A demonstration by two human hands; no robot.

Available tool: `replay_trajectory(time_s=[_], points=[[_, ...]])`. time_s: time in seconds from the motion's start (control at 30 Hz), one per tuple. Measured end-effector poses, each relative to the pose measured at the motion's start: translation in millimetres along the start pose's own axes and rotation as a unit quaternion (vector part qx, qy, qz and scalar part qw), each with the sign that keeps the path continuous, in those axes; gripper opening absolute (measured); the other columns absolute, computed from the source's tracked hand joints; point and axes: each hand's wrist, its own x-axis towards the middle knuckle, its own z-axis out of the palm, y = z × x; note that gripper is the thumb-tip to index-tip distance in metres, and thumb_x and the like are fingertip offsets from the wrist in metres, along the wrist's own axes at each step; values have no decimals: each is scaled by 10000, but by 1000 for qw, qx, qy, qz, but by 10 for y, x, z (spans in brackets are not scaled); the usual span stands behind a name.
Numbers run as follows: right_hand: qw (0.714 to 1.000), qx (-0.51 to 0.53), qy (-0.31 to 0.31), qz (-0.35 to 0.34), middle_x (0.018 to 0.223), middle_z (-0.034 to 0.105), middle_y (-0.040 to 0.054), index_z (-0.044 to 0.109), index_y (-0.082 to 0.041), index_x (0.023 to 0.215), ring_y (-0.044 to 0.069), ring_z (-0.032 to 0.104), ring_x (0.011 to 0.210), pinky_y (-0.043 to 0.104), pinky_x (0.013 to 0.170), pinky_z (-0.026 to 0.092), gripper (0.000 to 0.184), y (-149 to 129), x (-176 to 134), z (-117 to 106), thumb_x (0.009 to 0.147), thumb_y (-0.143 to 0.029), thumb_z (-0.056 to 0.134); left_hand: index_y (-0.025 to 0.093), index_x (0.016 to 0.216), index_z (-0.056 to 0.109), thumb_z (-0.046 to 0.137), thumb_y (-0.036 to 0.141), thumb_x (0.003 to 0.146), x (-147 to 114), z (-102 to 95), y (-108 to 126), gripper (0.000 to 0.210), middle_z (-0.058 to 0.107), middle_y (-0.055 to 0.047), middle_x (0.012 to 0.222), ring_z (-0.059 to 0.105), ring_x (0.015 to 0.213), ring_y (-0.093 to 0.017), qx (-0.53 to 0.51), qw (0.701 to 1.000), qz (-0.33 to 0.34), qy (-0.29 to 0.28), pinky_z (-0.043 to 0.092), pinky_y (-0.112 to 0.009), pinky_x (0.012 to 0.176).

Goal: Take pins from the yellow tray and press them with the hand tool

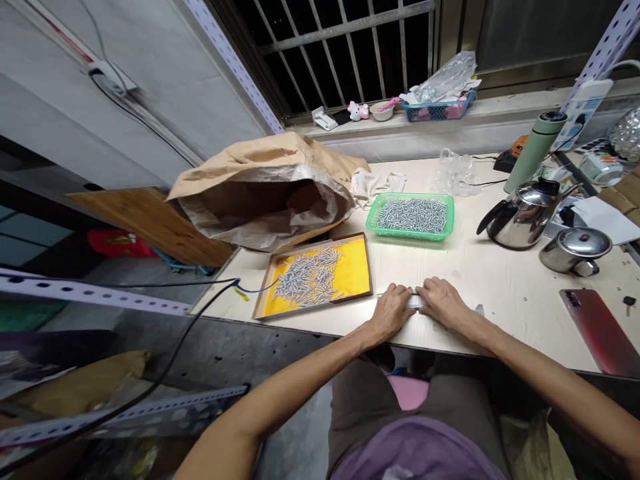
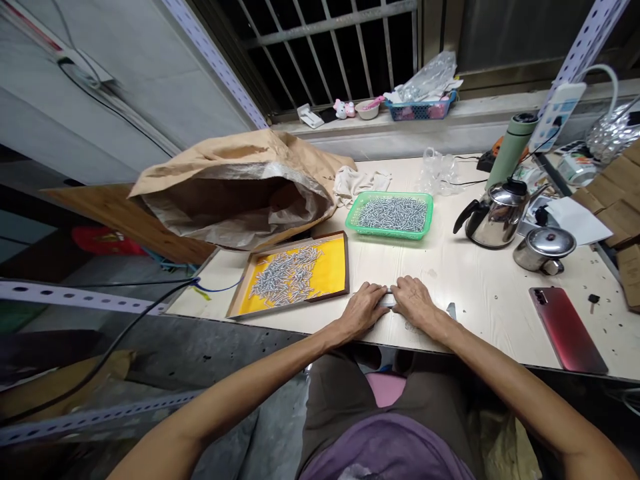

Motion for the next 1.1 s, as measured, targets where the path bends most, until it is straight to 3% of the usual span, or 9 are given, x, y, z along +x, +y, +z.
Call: replay_trajectory(time_s=[0.13,0.27,0.4,0.53,0.67,0.73,0.87,0.97,1.1], points=[[999,44,1,-26,996,624,89,630,-153,1040,204,545,903,290,769,388,224,199,37,-15,857,-284,622,173,1228,505,426,159,890,-186,324,72,347,463,-150,1379,394,1298,-264,-28,993,53,97,381,-489,1053],[999,32,27,30,916,637,73,657,-154,875,187,545,857,292,765,368,159,358,185,-44,913,-183,506,196,1266,492,311,83,894,-298,617,191,429,544,-134,1306,430,1294,-241,-57,988,82,122,330,-541,1094],[998,-25,39,51,919,631,84,666,-160,854,200,525,875,314,767,353,172,232,302,-117,897,-143,500,184,1293,472,296,81,893,-276,623,269,448,562,-141,1272,451,1277,-244,-73,986,81,126,326,-556,1096],[993,-35,41,-109,1002,616,71,690,-219,883,205,490,946,321,754,358,159,-194,323,-137,872,-156,544,179,1282,498,299,145,926,-412,529,340,409,592,-146,1201,493,1214,-239,-84,974,134,160,440,-469,1012],[967,-45,19,-250,994,611,78,692,-207,758,239,457,1058,343,780,376,108,-509,363,-34,829,-196,611,208,1105,620,354,202,938,-762,382,217,313,661,-82,910,591,921,-187,-33,951,222,215,507,-357,849],[958,-48,21,-281,982,616,85,685,-193,752,248,462,1074,355,795,383,103,-554,409,50,821,-182,610,199,1010,649,378,210,936,-887,191,9,281,652,-68,834,575,821,-168,4,950,176,257,498,-329,791],[960,9,60,-275,969,635,79,655,-171,790,217,520,986,336,773,410,121,-554,482,204,843,-123,557,182,915,675,408,241,935,-881,-380,-593,275,638,-76,846,546,813,-171,55,955,-100,274,465,-312,757],[957,116,141,-225,895,644,63,616,-160,846,182,554,866,303,741,441,119,-506,513,170,875,-122,507,177,827,704,504,230,886,-736,-719,-965,215,643,-71,834,549,875,-196,77,962,-202,169,454,-305,764],[929,213,285,-105,838,624,61,573,-165,871,168,574,777,292,698,479,152,-219,683,-216,913,-167,427,154,813,734,564,218,826,-534,-884,-1126,181,677,-91,874,570,930,-222,101,975,-197,-3,454,-291,765]])
